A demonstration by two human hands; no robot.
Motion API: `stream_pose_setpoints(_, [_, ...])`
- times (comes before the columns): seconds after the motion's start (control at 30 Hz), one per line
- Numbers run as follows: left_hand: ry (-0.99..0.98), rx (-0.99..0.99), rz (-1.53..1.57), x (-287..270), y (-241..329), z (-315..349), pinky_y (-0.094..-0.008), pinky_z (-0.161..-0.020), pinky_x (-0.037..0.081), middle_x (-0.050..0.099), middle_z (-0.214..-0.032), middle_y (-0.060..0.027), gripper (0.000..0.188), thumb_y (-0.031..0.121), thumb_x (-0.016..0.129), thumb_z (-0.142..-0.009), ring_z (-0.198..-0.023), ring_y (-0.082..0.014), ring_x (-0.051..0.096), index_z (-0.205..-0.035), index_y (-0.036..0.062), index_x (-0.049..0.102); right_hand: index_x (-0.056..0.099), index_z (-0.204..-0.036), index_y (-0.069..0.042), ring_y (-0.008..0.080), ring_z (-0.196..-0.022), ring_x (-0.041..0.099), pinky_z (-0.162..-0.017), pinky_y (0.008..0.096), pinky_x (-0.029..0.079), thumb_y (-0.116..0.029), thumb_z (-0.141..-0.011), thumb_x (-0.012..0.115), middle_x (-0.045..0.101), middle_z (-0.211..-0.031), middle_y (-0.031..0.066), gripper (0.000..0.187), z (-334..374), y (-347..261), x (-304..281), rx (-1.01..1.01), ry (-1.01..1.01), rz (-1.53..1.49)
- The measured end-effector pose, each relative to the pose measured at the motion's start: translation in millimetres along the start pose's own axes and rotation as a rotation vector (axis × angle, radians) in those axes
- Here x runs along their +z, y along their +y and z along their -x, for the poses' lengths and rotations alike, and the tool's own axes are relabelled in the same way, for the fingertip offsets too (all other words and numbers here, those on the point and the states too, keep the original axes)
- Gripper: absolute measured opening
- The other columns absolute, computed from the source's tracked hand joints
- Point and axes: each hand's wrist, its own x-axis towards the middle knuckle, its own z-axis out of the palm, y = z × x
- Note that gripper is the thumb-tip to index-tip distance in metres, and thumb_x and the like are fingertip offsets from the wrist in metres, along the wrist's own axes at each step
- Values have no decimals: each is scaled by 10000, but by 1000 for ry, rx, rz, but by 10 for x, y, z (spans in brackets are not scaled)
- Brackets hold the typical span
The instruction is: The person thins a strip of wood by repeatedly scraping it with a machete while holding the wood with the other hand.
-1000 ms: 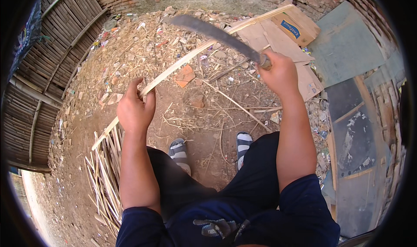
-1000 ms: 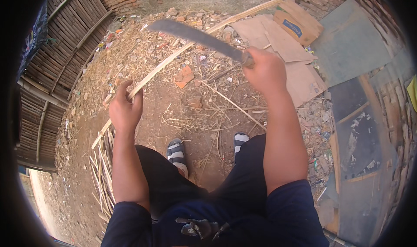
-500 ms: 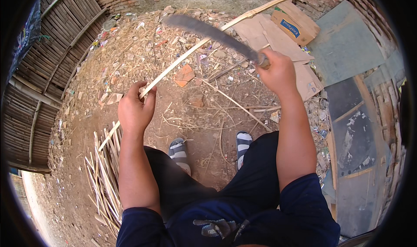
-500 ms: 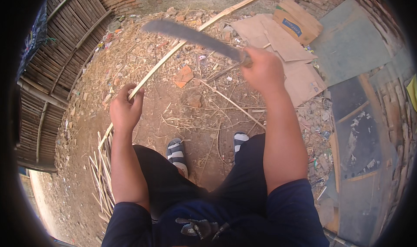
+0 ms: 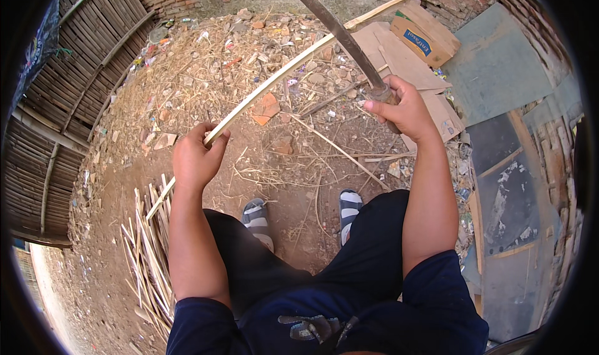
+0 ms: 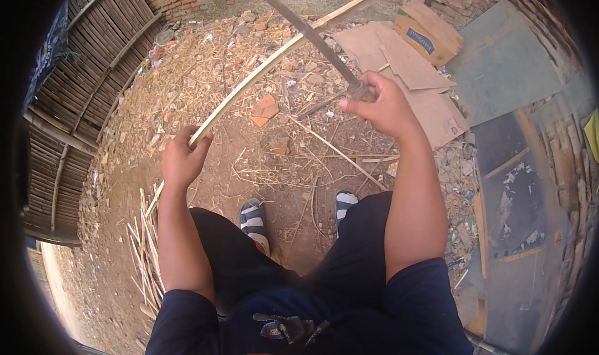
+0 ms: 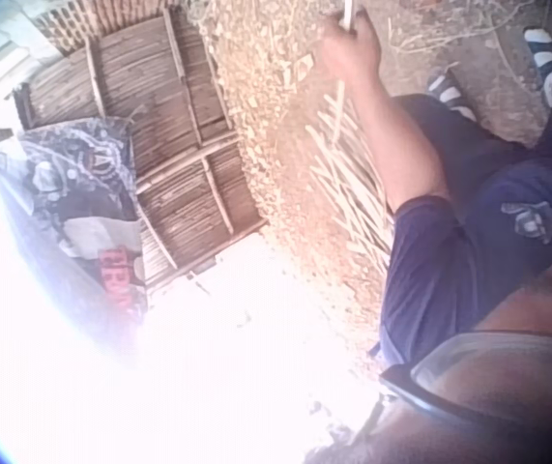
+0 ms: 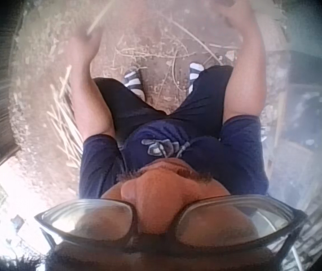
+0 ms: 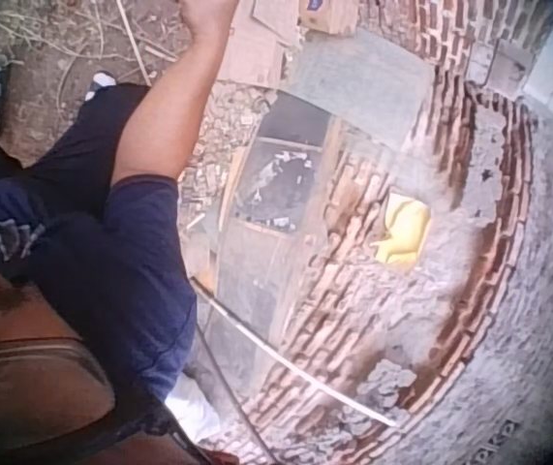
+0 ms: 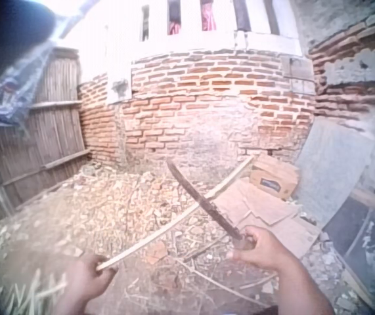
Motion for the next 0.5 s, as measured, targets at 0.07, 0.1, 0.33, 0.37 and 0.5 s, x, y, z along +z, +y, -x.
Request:
stream_pose_setpoints(0.07, [-24,-11,23,2,-18,-8,-420,-630,530,699,-671,-124,412,431,778,-913,-650,-302,708,-1104,66,777,713,-1137,-54,120,-840,661,-759,310,525,-379,-888,874,714,-915,58,440,-14,9,-5,4,38,13])
stream_pose_setpoints(0.1, [-27,-4,22,10,4,-15,-421,-637,533,704,-681,-128,420,434,777,-913,-659,-302,711,-1103,59,776,716,-1155,-50,113,-785,650,-710,299,512,-399,-897,863,712,-894,56,459,-33,57,-25,-138,133,66])
stream_pose_setpoints(0.33, [-115,-25,9,22,12,-13,-424,-673,546,730,-752,-159,475,452,773,-910,-715,-305,730,-1133,33,767,673,-1315,-60,81,-579,576,-512,264,436,-479,-931,815,671,-831,26,586,-91,180,16,-131,164,8])
stream_pose_setpoints(0.37, [-122,-23,21,24,-11,-12,-424,-675,546,733,-761,-163,481,452,772,-909,-721,-306,732,-1143,31,766,661,-1334,-64,82,-580,576,-508,267,435,-480,-936,810,662,-829,21,595,-47,93,42,25,95,-64])
stream_pose_setpoints(0.5, [-143,-39,57,49,38,-19,-424,-674,547,728,-757,-164,494,452,772,-913,-712,-309,726,-1156,22,762,641,-1310,-53,41,-540,490,-470,214,375,-313,-943,836,582,-775,-38,490,-35,32,216,104,-81,-266])
